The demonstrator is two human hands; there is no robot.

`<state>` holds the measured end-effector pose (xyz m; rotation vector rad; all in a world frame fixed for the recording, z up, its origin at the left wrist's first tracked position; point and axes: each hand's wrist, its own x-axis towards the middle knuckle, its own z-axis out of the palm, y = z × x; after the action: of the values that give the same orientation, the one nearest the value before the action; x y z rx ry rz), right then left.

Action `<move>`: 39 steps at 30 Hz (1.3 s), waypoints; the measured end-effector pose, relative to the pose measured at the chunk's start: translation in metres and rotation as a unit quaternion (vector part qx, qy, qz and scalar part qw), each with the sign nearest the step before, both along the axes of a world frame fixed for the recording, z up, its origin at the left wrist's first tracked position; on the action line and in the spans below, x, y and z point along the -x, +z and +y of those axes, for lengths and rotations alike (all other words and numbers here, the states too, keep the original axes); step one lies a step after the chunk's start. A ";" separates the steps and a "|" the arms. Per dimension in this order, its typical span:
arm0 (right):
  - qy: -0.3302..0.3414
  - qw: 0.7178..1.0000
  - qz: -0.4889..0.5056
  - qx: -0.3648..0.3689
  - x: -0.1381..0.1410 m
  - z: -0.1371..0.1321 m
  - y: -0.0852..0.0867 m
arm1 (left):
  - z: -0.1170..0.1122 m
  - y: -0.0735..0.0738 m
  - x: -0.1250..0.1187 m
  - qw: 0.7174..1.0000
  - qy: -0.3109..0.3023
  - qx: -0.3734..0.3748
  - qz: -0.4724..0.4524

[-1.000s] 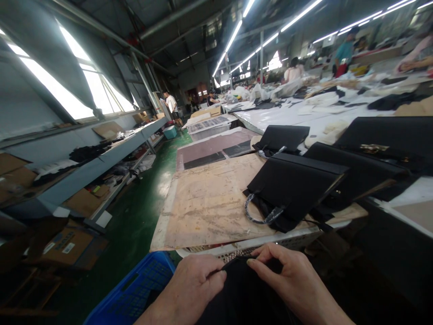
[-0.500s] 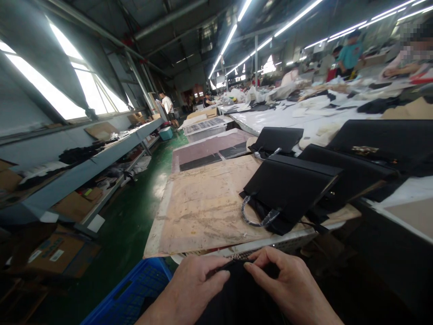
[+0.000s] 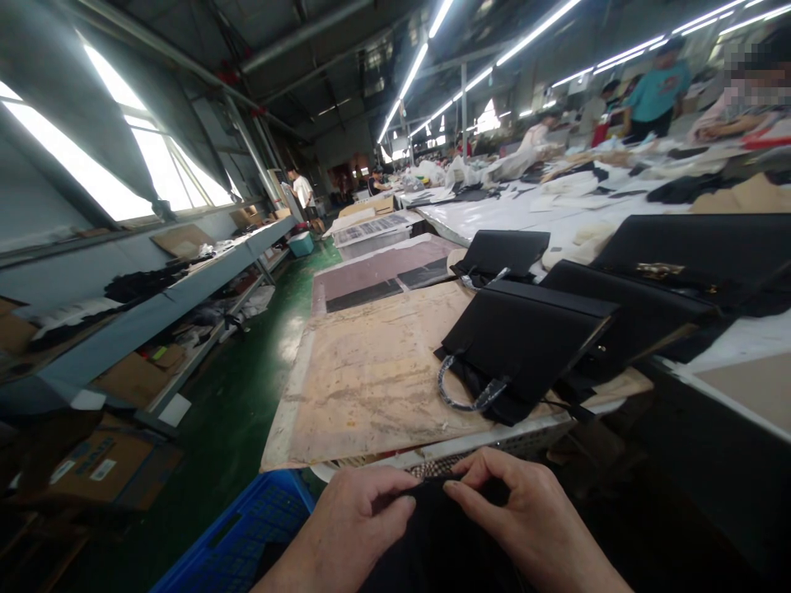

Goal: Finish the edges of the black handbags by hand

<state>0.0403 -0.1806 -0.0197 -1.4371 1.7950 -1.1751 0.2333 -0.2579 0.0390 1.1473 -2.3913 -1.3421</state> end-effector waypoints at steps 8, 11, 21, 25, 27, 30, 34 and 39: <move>0.014 1.000 -0.011 -0.001 0.004 -0.001 0.001 | 0.004 -0.010 0.002 0.988 0.071 -0.126 0.053; 0.013 1.000 -0.004 -0.003 0.003 -0.002 0.000 | 0.004 -0.012 0.002 0.984 0.094 -0.140 0.052; -0.008 0.999 0.039 0.004 -0.003 -0.002 -0.005 | 0.005 -0.016 0.005 0.989 0.098 -0.108 0.029; -0.011 1.000 0.023 -0.002 -0.005 0.002 -0.002 | 0.003 -0.015 0.010 0.993 0.074 -0.092 0.024; -0.006 1.000 0.012 0.001 -0.005 0.003 -0.002 | 0.001 -0.015 0.013 0.995 0.063 -0.078 0.015; 0.001 1.000 -0.003 0.008 -0.004 0.003 -0.001 | -0.002 -0.015 0.018 0.999 0.017 -0.034 0.011; 0.019 1.000 -0.007 0.001 0.003 0.004 0.002 | -0.001 -0.014 0.025 1.000 -0.003 0.008 -0.002; 0.079 0.997 -0.018 0.016 0.020 0.010 0.009 | 0.003 -0.012 0.030 0.999 0.020 0.021 -0.033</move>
<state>0.0199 -0.1709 -0.0111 -1.5363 1.6119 -1.1459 0.2032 -0.2549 0.0268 1.2412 -2.4155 -1.2537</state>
